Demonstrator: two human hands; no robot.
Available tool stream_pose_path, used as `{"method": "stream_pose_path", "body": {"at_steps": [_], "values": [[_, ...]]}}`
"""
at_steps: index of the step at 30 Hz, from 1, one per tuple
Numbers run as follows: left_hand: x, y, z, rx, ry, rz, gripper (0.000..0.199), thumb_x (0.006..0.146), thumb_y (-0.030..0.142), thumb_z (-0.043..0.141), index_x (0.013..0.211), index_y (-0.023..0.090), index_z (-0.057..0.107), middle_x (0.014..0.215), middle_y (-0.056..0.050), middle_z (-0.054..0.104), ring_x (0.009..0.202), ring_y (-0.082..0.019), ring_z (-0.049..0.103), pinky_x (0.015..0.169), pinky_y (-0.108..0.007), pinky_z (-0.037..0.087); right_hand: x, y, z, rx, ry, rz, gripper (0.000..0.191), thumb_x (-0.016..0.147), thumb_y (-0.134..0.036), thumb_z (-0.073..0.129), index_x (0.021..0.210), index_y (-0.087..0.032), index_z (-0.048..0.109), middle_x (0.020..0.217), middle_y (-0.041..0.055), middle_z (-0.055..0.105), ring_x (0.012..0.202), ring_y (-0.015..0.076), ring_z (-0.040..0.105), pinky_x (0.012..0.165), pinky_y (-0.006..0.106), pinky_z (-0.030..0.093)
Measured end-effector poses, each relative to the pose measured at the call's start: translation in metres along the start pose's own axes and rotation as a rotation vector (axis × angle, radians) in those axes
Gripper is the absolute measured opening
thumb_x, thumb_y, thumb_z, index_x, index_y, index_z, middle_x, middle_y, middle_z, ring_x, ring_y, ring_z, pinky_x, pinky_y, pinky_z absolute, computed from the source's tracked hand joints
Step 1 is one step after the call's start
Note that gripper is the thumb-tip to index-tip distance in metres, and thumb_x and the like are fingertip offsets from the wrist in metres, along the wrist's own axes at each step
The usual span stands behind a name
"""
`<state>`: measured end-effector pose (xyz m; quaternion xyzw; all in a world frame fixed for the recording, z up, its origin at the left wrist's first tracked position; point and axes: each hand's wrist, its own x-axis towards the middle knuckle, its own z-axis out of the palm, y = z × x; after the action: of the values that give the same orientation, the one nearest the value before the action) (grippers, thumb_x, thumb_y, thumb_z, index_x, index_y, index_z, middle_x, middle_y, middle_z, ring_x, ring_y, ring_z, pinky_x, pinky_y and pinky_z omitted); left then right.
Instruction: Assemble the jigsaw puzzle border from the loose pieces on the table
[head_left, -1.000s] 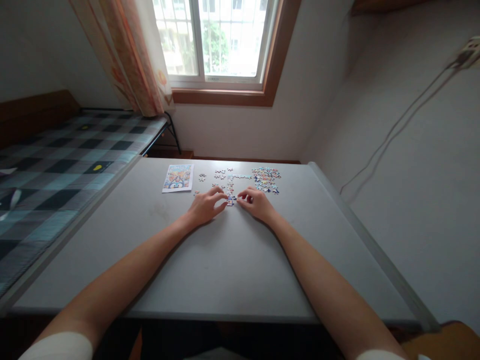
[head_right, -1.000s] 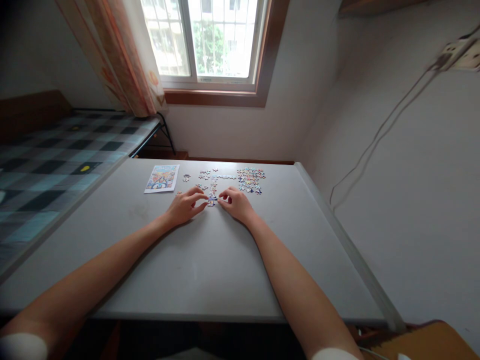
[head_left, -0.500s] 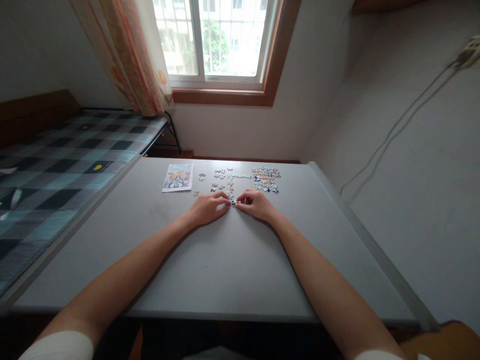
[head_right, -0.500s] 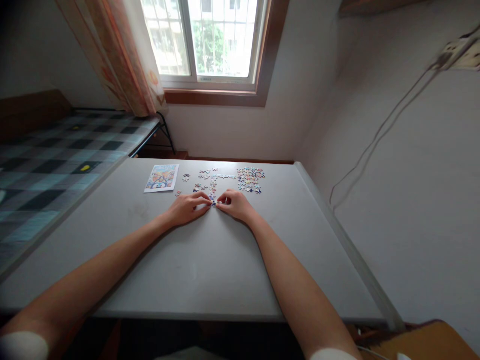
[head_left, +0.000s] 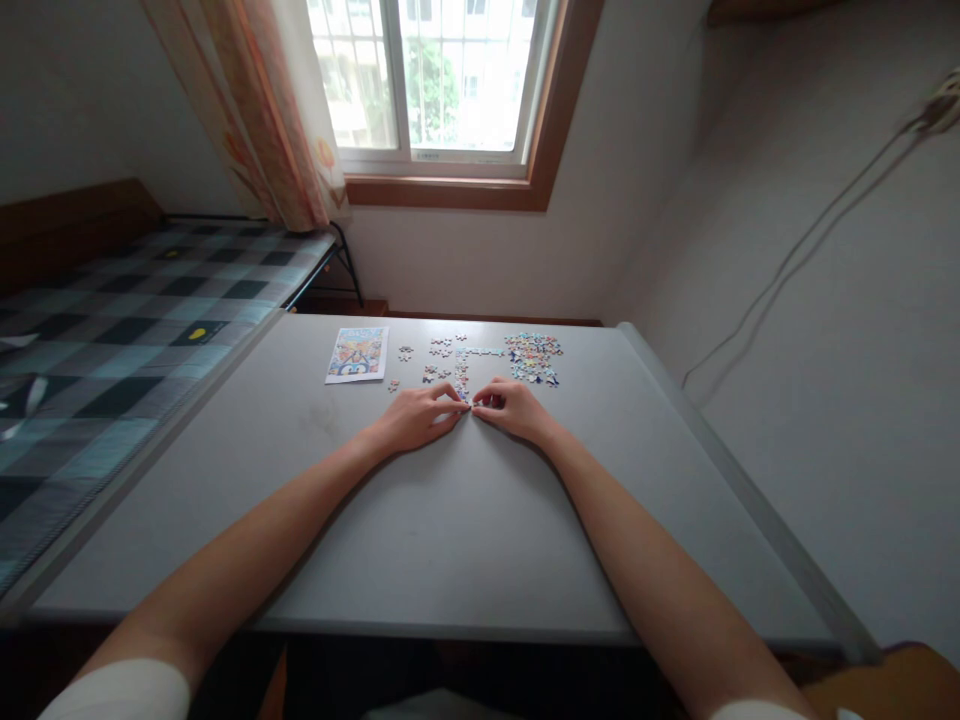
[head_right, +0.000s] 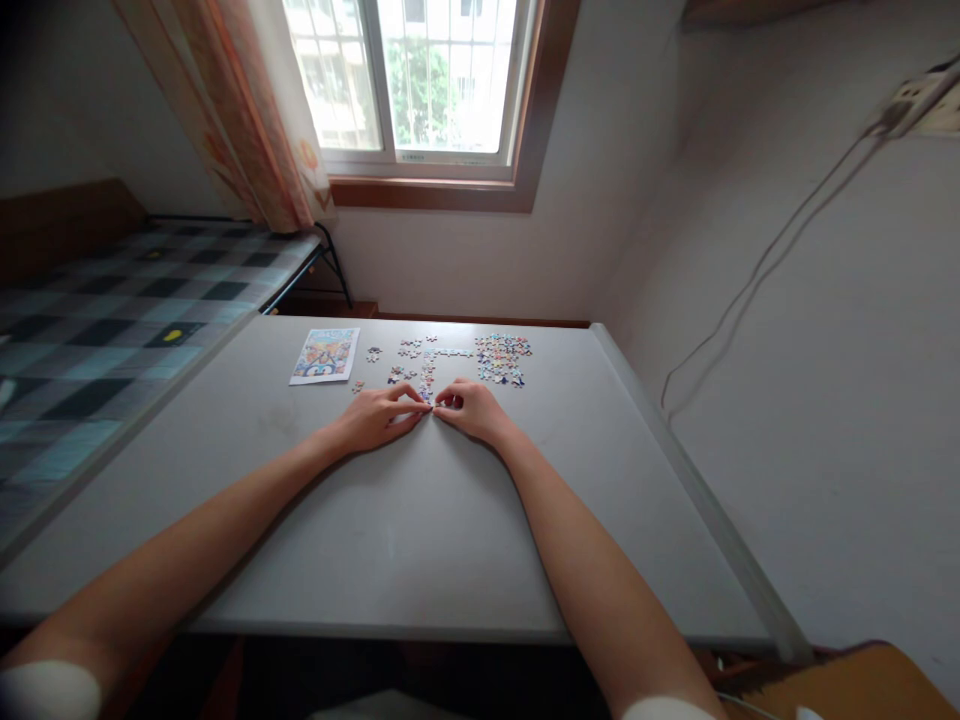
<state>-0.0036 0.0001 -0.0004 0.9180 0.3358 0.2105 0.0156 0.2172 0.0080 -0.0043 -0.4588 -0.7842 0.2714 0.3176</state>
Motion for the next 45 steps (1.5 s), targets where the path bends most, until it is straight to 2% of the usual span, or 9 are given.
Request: {"method": "stream_pose_path", "body": {"at_steps": [6, 17, 27, 45], "values": [[0.0004, -0.0006, 0.0006, 0.011, 0.006, 0.018, 0.029, 0.093, 0.035, 0.044, 0.111, 0.032, 0.067, 0.109, -0.001, 0.063, 0.068, -0.008, 0.060, 0.065, -0.021, 0.044, 0.0001, 0.0020, 0.0024, -0.032, 0.008, -0.033, 0.017, 0.075, -0.027, 0.067, 0.089, -0.019, 0.074, 0.075, 0.0008, 0.058, 0.060, 0.0086, 0.050, 0.062, 0.023, 0.043], [0.0003, 0.0004, 0.0000, 0.040, 0.000, 0.014, 0.029, 0.093, 0.034, 0.045, 0.113, 0.034, 0.066, 0.110, -0.001, 0.062, 0.066, -0.007, 0.058, 0.065, -0.021, 0.045, -0.0011, -0.0021, 0.0032, -0.101, 0.010, -0.021, 0.017, 0.078, -0.034, 0.067, 0.087, -0.021, 0.075, 0.074, 0.0007, 0.057, 0.059, 0.0081, 0.050, 0.063, 0.022, 0.042], [0.0004, -0.0001, 0.0004, 0.028, -0.012, 0.002, 0.029, 0.093, 0.034, 0.045, 0.115, 0.037, 0.065, 0.110, 0.000, 0.061, 0.067, -0.007, 0.059, 0.067, -0.022, 0.046, -0.0006, 0.0005, 0.0034, -0.097, 0.004, -0.034, 0.017, 0.079, -0.034, 0.066, 0.085, -0.020, 0.074, 0.073, 0.0005, 0.056, 0.060, 0.0083, 0.050, 0.063, 0.022, 0.041], [0.0002, 0.0003, 0.0008, 0.037, -0.029, -0.003, 0.030, 0.094, 0.035, 0.044, 0.115, 0.036, 0.064, 0.114, 0.000, 0.059, 0.067, -0.008, 0.059, 0.069, -0.024, 0.047, -0.0019, -0.0036, 0.0033, -0.144, 0.009, -0.035, 0.016, 0.081, -0.033, 0.064, 0.086, -0.021, 0.073, 0.073, 0.0007, 0.057, 0.062, 0.0091, 0.050, 0.064, 0.022, 0.040]]}}
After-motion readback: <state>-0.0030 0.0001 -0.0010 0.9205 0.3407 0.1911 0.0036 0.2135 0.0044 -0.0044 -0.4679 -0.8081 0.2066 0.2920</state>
